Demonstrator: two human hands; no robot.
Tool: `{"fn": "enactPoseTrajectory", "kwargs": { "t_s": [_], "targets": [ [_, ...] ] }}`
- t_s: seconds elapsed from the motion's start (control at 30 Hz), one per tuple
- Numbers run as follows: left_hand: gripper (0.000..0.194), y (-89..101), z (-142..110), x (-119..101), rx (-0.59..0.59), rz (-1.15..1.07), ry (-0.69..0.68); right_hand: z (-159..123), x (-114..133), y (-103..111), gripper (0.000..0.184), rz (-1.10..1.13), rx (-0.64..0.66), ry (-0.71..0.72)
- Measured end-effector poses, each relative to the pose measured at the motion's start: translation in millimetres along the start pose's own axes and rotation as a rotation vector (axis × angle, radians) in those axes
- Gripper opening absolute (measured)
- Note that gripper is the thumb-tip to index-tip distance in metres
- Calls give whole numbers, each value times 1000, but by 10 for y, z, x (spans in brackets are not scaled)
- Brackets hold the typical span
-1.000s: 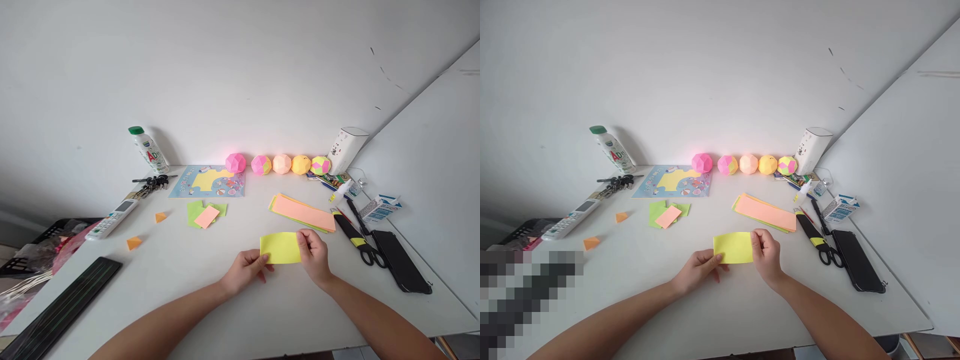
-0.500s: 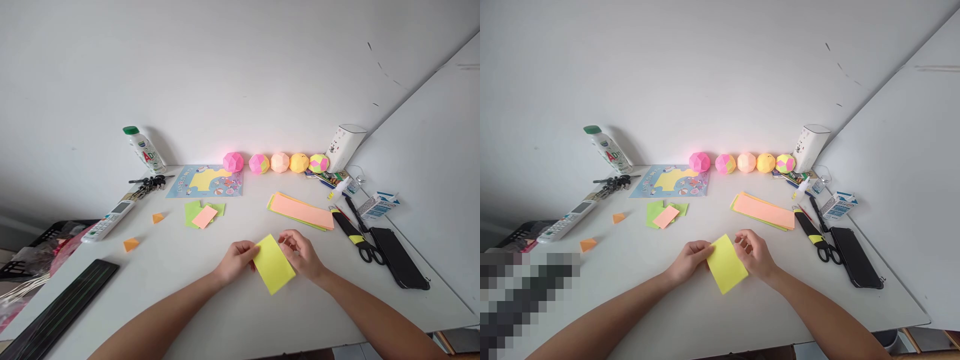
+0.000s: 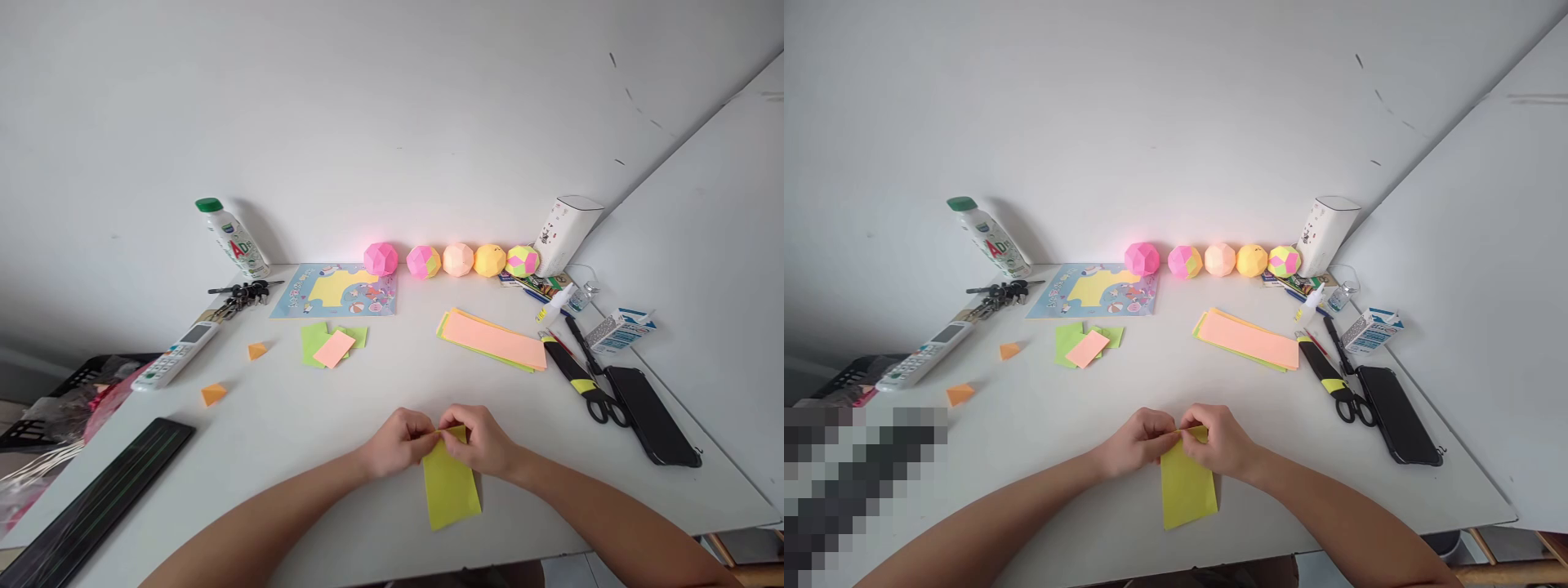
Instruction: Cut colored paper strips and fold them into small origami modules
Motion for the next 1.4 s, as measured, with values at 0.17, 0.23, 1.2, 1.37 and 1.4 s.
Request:
{"fn": "enactPoseTrajectory", "kwargs": {
  "t_s": [0.17,0.23,1.2,1.37,1.4],
  "targets": [
    [26,19,-6,9,-24,-117,56,-1,-52,61,8,-14,-18,-25],
    [26,44,-5,5,-34,-186,95,20,-89,149,9,-15,-32,-43],
    [14,161,-53,-48,-224,-327,9,10,11,240,17,69,-194,-52],
    [15,174,-38,-86,-159,-450,-70,43,57,300,17,67,-228,-18],
    [17,145,-31,-92,-112,-464,-80,43,61,275,17,65,-207,-11]
  ]
}}
Point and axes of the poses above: each hand's wrist, its own z-axis towards the middle knuckle, its own y-axis out of the back of the hand, x = y × z, the point moved 4 cm from there along z, towards the middle knuckle, and after that the axes turned 15 degrees about y, right-handed, at the moved point
